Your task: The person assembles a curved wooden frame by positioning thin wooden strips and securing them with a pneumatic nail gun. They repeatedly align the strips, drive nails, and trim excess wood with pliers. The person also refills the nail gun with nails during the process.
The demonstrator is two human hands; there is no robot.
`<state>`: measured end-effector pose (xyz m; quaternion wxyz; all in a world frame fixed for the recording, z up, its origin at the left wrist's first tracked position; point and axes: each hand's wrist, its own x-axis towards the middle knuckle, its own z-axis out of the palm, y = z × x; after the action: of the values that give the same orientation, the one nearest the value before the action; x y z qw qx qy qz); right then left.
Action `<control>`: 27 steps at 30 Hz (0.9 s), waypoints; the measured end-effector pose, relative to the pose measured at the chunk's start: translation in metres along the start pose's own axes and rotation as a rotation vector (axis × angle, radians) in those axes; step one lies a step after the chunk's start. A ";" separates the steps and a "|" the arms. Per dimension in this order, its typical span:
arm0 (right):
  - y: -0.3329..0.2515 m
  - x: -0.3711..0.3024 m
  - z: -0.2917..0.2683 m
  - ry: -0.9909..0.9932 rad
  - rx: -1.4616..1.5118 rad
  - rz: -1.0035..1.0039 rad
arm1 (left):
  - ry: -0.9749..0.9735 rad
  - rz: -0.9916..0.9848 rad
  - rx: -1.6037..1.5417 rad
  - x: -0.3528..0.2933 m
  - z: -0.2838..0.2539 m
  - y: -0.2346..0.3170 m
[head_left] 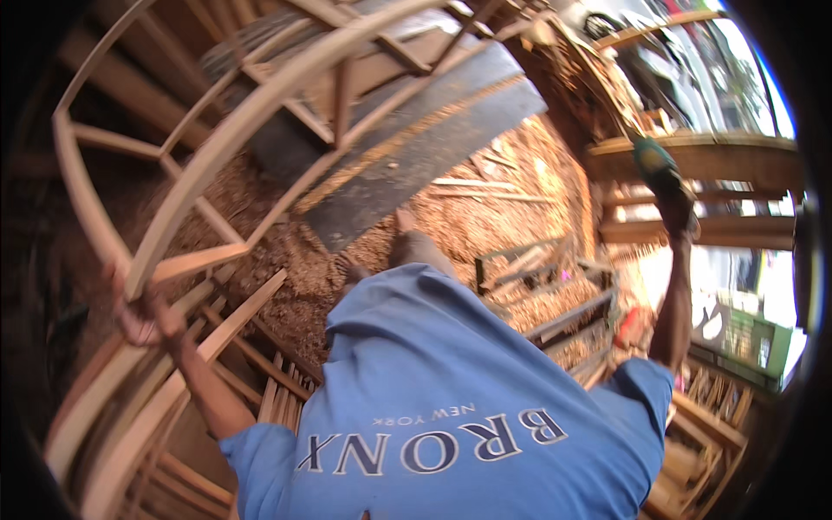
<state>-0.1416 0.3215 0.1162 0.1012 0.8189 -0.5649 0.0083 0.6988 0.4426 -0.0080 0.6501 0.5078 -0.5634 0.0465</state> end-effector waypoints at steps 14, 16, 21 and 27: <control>-0.421 0.256 -0.229 -0.164 0.454 -0.317 | -0.045 -0.034 -0.262 0.015 0.012 0.021; -0.484 0.259 -0.247 -0.223 0.450 -0.336 | -0.029 -0.073 -0.342 0.015 0.012 0.021; -0.577 0.252 -0.263 -0.328 0.327 -0.266 | -0.066 -0.078 -0.316 0.013 0.009 0.016; -0.600 0.247 -0.249 -0.447 0.472 -0.400 | -0.071 -0.038 -0.317 0.013 0.007 0.012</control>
<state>0.5286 0.3420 0.2980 -0.2164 0.8954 -0.3845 -0.0605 0.6912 0.4360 0.0084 0.7026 0.4107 -0.5764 -0.0734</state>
